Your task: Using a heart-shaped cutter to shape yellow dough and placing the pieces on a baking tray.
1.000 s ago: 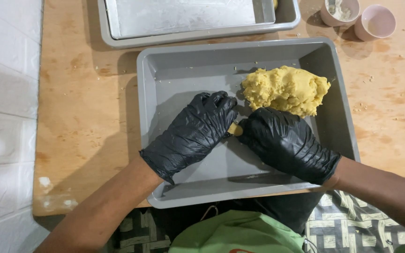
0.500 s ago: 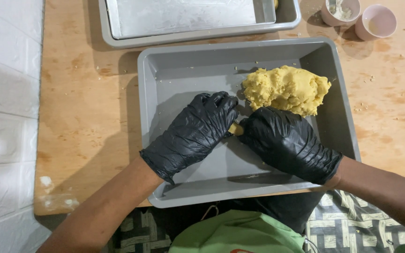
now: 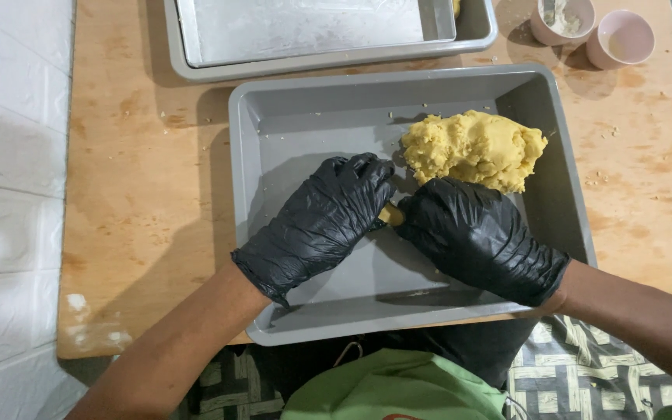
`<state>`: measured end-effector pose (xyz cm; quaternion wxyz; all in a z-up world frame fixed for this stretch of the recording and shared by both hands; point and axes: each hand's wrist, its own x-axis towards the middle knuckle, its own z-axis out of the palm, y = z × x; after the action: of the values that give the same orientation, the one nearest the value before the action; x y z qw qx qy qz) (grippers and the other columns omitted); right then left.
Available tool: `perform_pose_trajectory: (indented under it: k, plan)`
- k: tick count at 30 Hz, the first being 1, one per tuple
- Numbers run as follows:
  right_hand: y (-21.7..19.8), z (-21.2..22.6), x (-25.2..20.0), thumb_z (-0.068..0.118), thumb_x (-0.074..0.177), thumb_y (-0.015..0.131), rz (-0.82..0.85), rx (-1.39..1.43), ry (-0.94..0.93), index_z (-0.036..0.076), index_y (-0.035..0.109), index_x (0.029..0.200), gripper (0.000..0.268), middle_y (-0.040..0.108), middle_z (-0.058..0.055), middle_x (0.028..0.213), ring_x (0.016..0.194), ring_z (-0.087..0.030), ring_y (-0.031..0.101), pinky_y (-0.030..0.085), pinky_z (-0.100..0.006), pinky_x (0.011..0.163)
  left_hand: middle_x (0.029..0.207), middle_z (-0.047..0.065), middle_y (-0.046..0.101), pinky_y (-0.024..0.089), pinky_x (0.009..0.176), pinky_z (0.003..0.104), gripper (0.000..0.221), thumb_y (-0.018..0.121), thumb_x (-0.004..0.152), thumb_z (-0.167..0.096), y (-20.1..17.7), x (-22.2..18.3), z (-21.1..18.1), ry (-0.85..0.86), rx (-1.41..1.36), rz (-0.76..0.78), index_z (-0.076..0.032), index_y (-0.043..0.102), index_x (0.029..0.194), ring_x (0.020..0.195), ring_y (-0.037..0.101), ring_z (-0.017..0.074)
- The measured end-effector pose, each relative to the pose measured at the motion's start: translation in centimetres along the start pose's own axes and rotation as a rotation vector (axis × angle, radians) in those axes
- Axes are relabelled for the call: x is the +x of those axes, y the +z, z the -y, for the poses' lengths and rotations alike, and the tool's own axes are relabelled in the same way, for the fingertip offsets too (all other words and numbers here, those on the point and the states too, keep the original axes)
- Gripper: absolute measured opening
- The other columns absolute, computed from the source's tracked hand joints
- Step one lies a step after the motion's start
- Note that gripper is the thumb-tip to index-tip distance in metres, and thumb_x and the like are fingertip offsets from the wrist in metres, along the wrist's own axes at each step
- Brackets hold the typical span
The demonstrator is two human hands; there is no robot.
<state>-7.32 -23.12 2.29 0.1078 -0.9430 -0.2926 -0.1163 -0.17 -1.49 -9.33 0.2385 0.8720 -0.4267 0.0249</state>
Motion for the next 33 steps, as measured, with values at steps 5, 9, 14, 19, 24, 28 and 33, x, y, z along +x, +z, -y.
perform_pose_trajectory:
  k: [5,9,14,19,24,28,33]
  plan:
    - [0.1,-0.3,-0.4,0.031,0.094,0.073,0.014,0.035,0.0,0.006,0.07,0.104,0.028,0.064,-0.012,0.099,0.092,-0.04,0.066,0.055,-0.048,0.074,0.168,0.005,0.036,0.01,0.131,0.038,0.069,0.043,0.104,-0.062,0.7,-0.5,0.4,-0.035,-0.038,0.027,-0.026,0.032,0.162,0.154,0.033,0.0217]
    - [-1.4,0.3,0.4,0.033,0.095,0.071,-0.014,-0.003,-0.015,0.012,0.07,0.113,0.028,0.063,-0.007,0.106,0.096,-0.035,0.068,0.056,-0.048,0.075,0.163,0.017,0.039,0.022,0.127,0.049,0.08,0.049,0.1,-0.067,-1.2,0.1,0.1,-0.028,-0.12,0.073,-0.02,0.03,0.162,0.148,0.038,0.0349]
    - [-5.9,1.4,2.2,0.011,0.103,0.066,-0.103,0.112,-0.039,0.004,0.065,0.13,0.027,0.065,-0.018,0.116,0.097,-0.036,0.07,0.055,-0.045,0.078,0.157,0.023,0.046,0.046,0.116,0.051,0.061,0.069,0.109,-0.026,-9.1,-0.1,-1.1,0.306,0.313,-0.196,0.001,0.04,0.155,0.142,0.051,0.0421]
    - [-6.3,1.2,3.2,0.007,0.102,0.068,-0.046,0.123,-0.001,0.004,0.066,0.113,0.012,0.07,-0.014,0.1,0.086,-0.032,0.068,0.051,-0.039,0.07,0.156,0.024,0.044,0.042,0.121,0.051,0.058,0.065,0.109,-0.027,-11.7,0.8,-2.0,0.216,0.061,-0.218,0.004,0.04,0.152,0.144,0.048,0.0423]
    - [-5.3,1.4,3.7,0.012,0.098,0.073,0.03,0.228,0.034,0.006,0.069,0.107,0.012,0.072,-0.01,0.093,0.082,-0.027,0.069,0.053,-0.038,0.073,0.148,0.018,0.047,0.045,0.118,0.048,0.038,0.063,0.106,-0.017,-14.5,1.1,-2.6,0.127,-0.378,-0.254,-0.003,0.048,0.139,0.14,0.051,0.038]
    - [-4.6,2.0,3.8,0.017,0.1,0.072,-0.008,0.162,0.025,0.006,0.064,0.103,0.014,0.069,-0.012,0.092,0.08,-0.029,0.067,0.05,-0.04,0.071,0.14,0.014,0.047,0.045,0.119,0.043,0.037,0.065,0.107,-0.014,-14.6,0.8,-1.9,0.094,-0.474,-0.292,-0.006,0.046,0.137,0.137,0.053,0.033]
    - [-3.8,3.0,3.5,0.013,0.097,0.076,-0.036,0.135,0.007,0.003,0.064,0.127,0.034,0.075,-0.015,0.107,0.09,-0.029,0.076,0.059,-0.04,0.077,0.138,0.016,0.047,0.046,0.118,0.042,0.047,0.064,0.108,-0.015,-14.4,0.3,-1.9,0.099,-0.463,-0.31,-0.003,0.039,0.146,0.133,0.055,0.034]
